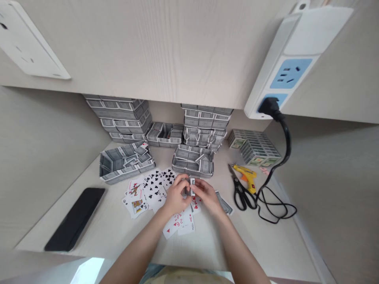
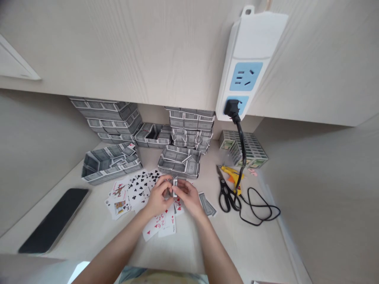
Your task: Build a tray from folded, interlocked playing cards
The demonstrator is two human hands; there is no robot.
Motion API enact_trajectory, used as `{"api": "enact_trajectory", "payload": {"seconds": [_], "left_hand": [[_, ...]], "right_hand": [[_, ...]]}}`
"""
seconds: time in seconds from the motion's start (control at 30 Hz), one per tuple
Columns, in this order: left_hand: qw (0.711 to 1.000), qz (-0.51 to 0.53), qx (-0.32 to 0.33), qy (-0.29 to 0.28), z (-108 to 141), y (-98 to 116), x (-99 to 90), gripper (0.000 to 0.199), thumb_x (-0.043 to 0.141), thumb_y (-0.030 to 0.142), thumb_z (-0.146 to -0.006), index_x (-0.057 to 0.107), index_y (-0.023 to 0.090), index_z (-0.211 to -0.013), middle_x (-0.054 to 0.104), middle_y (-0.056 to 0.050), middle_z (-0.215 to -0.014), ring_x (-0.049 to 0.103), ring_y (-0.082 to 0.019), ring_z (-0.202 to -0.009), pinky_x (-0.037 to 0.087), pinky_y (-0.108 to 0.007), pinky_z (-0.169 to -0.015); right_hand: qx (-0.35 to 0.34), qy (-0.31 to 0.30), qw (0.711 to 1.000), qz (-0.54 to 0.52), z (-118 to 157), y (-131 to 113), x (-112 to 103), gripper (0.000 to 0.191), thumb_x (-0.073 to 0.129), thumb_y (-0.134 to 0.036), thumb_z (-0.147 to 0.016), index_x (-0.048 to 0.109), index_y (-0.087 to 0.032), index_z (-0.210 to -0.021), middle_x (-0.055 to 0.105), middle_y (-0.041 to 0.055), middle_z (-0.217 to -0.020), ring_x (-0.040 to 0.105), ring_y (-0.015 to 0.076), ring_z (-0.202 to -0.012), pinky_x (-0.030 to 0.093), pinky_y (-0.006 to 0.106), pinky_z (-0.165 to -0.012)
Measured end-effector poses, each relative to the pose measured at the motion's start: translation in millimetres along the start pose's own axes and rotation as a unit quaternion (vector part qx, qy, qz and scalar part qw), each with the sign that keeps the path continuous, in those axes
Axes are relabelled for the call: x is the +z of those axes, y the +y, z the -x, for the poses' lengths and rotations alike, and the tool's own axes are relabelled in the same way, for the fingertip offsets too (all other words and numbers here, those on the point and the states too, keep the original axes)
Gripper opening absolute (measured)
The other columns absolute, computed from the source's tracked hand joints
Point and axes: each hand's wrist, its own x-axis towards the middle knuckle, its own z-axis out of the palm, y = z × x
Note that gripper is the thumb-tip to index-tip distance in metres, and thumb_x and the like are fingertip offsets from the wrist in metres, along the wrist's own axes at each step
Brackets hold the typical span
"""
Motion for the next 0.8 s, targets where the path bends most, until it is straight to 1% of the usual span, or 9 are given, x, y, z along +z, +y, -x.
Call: {"api": "enact_trajectory", "payload": {"seconds": [0.1, 0.37, 0.53, 0.67, 0.8], "left_hand": [[1.0, 0.0, 0.007, -0.001, -0.6, 0.5, -0.4, 0.018, 0.052, 0.009, -0.057, 0.044, 0.02, -0.069, 0.049, -0.006, -0.108, 0.054, -0.019, -0.088, 0.044, -0.03, -0.072], [1.0, -0.011, 0.02, -0.011, 1.4, -0.3, 1.0, 0.02, 0.054, 0.011, -0.058, 0.048, 0.02, -0.075, 0.048, -0.007, -0.112, 0.055, -0.02, -0.094, 0.046, -0.031, -0.075], [0.999, -0.023, 0.025, -0.006, 3.0, -0.7, 1.9, 0.019, 0.054, 0.011, -0.059, 0.048, 0.02, -0.075, 0.049, -0.006, -0.113, 0.056, -0.019, -0.089, 0.047, -0.03, -0.072], [0.999, -0.031, 0.03, -0.006, 3.8, -2.0, 2.4, 0.018, 0.053, 0.012, -0.06, 0.049, 0.02, -0.075, 0.049, -0.006, -0.115, 0.057, -0.018, -0.083, 0.047, -0.029, -0.066], [0.999, -0.03, 0.03, -0.015, 3.6, -2.0, 2.0, 0.018, 0.054, 0.012, -0.061, 0.05, 0.02, -0.076, 0.049, -0.006, -0.116, 0.056, -0.015, -0.074, 0.047, -0.028, -0.064]], "right_hand": [[-0.011, -0.001, 1.0, 0.002, -0.3, 0.9, -0.4, 0.041, 0.068, -0.039, -0.064, 0.061, -0.019, -0.099, 0.065, 0.0071, -0.095, 0.06, 0.0217, -0.087, 0.048, 0.034, -0.075], [0.006, 0.009, 1.0, 0.002, 0.2, 5.1, -2.7, 0.044, 0.071, -0.035, -0.061, 0.059, -0.019, -0.1, 0.065, 0.0051, -0.09, 0.061, 0.0201, -0.082, 0.048, 0.033, -0.073], [0.007, -0.01, 1.0, -0.014, 2.1, 1.9, -1.5, 0.038, 0.07, -0.033, -0.064, 0.058, -0.02, -0.098, 0.064, 0.0041, -0.092, 0.061, 0.0182, -0.083, 0.046, 0.031, -0.074], [0.007, -0.009, 1.0, -0.023, 3.0, -0.4, -0.7, 0.037, 0.071, -0.032, -0.063, 0.058, -0.02, -0.095, 0.064, 0.0036, -0.091, 0.061, 0.0175, -0.081, 0.046, 0.031, -0.075], [0.014, -0.013, 0.999, -0.037, 3.4, -2.3, -0.3, 0.036, 0.071, -0.03, -0.063, 0.057, -0.019, -0.094, 0.063, 0.0043, -0.094, 0.06, 0.0177, -0.085, 0.044, 0.031, -0.078]]}}
